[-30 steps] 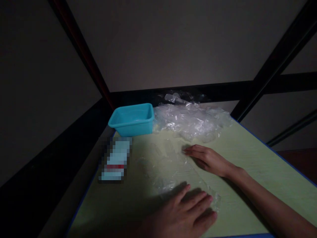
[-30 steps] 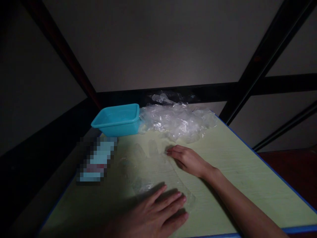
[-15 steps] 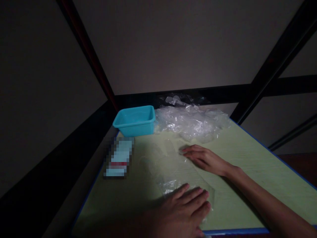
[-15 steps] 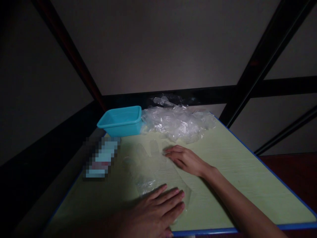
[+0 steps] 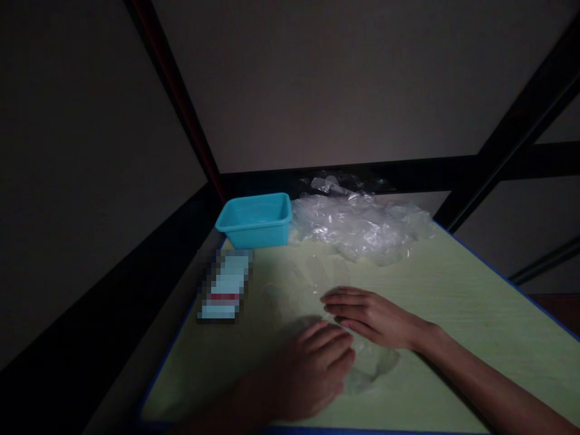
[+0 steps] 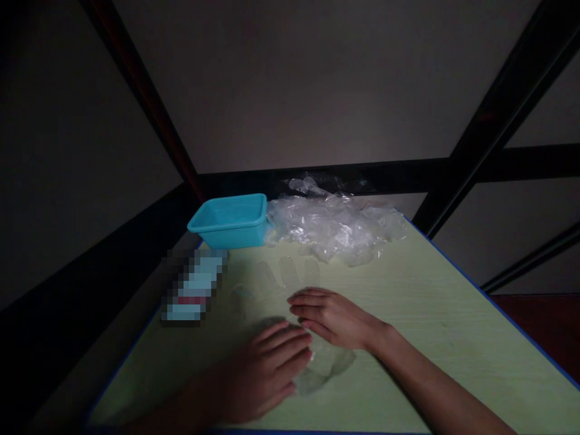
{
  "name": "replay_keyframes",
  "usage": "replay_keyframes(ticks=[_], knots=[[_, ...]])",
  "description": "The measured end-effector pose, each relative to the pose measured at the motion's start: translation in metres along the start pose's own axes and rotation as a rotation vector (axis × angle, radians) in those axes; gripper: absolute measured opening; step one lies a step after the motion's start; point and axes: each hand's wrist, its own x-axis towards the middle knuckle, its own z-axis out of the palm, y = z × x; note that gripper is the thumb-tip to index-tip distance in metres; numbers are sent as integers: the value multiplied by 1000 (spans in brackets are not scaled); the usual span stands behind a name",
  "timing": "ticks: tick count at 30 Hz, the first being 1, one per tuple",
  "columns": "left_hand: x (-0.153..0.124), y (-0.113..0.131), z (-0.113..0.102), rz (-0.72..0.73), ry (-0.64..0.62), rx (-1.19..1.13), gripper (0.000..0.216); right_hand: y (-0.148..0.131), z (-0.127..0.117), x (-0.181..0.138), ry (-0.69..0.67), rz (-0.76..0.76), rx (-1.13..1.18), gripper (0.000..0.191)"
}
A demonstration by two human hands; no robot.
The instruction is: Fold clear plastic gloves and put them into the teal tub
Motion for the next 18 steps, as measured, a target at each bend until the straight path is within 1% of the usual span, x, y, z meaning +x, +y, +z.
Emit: replay_keyframes(ticks=[2,5,7,9,11,13,15,17,18], knots=[[-8,-13,-4,-60,-18,-61,38,0,0,0,-4,-6,-4,33],[-19,-34,-11,-127,-74,-136,58,1,1,0,-3,-15,-14,33],[-23,-47,-14,-194,-122,-130,65,2,2,-1,-9,-29,-27,33],[-25,-57,-16,-283,-162,-101,62,4,2,-1,-22,-43,-46,33],[-25,-64,-17,-349,-174,-85,52,5,1,-2,-26,-52,-68,32],[-23,-72,-18,-396,-119,-91,43,6,-1,-3,0,-61,-88,32],[-18,-85,-20,-459,4,-125,37,6,-4,-4,49,-49,-99,32],[-10,-105,-23,-542,128,-203,36,6,-5,-4,85,-21,-114,33],[-5,-117,-24,-579,153,-271,36,6,-5,-4,95,-6,-124,33]])
